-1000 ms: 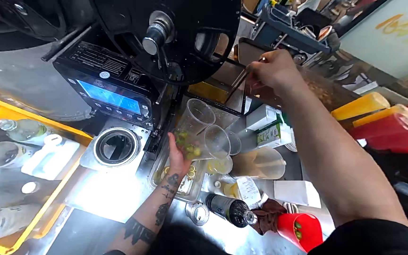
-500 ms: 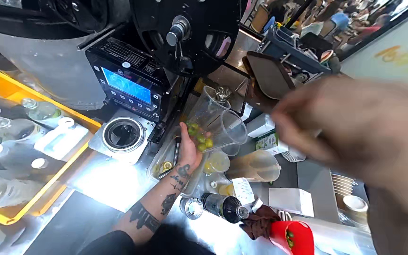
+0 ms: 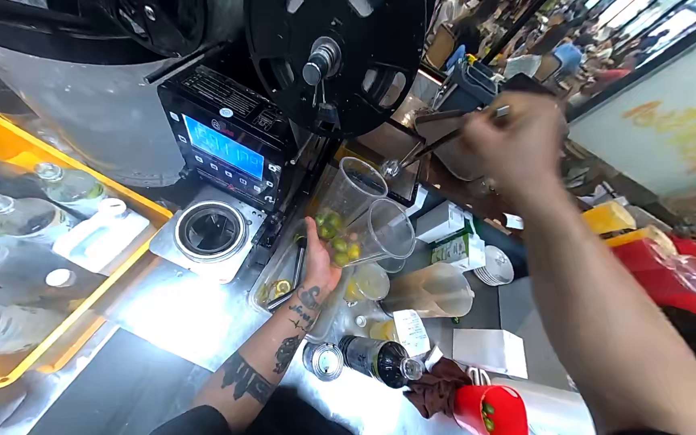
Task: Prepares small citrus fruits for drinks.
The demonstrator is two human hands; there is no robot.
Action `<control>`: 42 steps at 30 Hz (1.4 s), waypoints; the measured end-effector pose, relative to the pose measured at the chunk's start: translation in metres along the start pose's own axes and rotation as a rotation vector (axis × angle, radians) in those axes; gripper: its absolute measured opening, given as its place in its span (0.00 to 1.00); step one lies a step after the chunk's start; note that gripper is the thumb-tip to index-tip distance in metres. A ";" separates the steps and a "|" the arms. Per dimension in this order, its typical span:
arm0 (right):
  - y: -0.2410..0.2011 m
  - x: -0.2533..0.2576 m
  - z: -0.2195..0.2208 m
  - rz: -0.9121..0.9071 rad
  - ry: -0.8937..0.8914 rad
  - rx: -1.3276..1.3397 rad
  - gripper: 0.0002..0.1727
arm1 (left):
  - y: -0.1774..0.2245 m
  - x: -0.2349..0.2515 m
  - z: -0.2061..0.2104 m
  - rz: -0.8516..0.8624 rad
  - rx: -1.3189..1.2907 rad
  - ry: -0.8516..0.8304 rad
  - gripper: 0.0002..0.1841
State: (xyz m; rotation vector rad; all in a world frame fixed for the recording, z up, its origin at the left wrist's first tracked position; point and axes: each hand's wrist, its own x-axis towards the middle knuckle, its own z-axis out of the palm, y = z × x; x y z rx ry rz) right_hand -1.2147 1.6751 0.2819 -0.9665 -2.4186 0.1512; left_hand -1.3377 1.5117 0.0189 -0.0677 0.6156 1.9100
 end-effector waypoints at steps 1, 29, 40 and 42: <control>0.002 0.005 0.023 -0.059 -0.065 -0.055 0.19 | 0.001 0.000 0.000 0.020 0.002 0.003 0.40; -0.093 -0.112 -0.056 -0.962 0.005 -0.093 0.13 | -0.001 -0.014 0.026 0.020 0.060 0.037 0.40; -0.002 0.003 -0.003 -0.071 0.027 0.090 0.18 | -0.005 0.005 0.006 0.274 -0.016 0.151 0.43; 0.005 0.013 0.038 -0.084 -0.125 -0.014 0.18 | -0.007 0.009 0.003 0.320 -0.023 0.196 0.41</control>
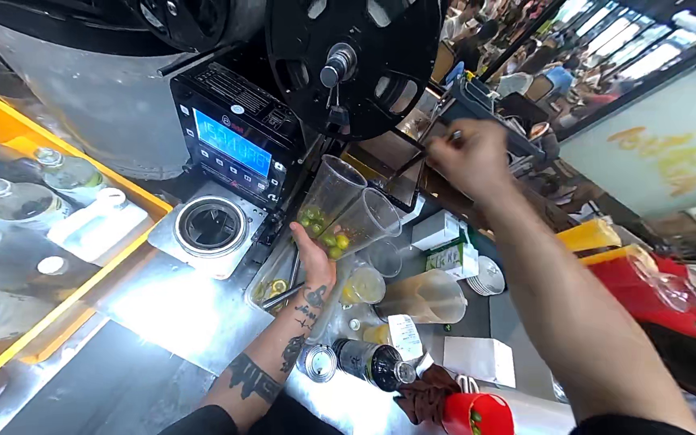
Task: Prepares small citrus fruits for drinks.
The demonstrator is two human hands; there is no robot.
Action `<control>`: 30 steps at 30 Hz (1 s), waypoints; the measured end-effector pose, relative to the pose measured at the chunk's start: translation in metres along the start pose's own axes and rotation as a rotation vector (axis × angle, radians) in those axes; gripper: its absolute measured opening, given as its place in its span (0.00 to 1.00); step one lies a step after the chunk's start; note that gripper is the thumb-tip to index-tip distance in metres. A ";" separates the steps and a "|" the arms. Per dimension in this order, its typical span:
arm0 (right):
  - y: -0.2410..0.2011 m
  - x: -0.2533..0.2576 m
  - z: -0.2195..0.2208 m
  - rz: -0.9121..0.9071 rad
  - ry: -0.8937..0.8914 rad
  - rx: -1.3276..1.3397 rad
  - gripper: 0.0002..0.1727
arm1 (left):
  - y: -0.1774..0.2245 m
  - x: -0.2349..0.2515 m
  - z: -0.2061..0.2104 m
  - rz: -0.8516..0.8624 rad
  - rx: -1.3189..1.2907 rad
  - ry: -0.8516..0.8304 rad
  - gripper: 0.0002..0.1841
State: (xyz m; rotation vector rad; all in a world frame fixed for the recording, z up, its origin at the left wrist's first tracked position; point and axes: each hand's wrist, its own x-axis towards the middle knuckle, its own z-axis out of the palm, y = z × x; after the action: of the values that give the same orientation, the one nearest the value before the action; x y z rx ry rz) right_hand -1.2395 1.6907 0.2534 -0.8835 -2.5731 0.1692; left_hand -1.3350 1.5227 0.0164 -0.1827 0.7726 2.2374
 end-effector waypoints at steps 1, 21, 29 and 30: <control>0.001 0.006 0.020 -0.012 -0.069 -0.043 0.17 | -0.001 0.001 -0.001 0.022 0.002 0.012 0.41; -0.077 -0.080 -0.121 -0.148 0.253 -0.026 0.15 | -0.014 -0.006 0.022 0.220 0.037 0.090 0.37; -0.091 -0.156 -0.081 -0.777 0.229 -0.164 0.14 | -0.013 -0.007 0.031 0.179 0.031 0.077 0.40; -0.085 -0.151 -0.088 -0.697 0.276 -0.172 0.14 | -0.012 -0.006 0.031 0.165 0.013 0.078 0.40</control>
State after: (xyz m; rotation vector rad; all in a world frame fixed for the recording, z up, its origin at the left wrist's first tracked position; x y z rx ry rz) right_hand -1.1427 1.5295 0.3026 -0.0140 -2.4869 -0.3539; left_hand -1.3191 1.5436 0.0378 -0.2071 0.8713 2.3918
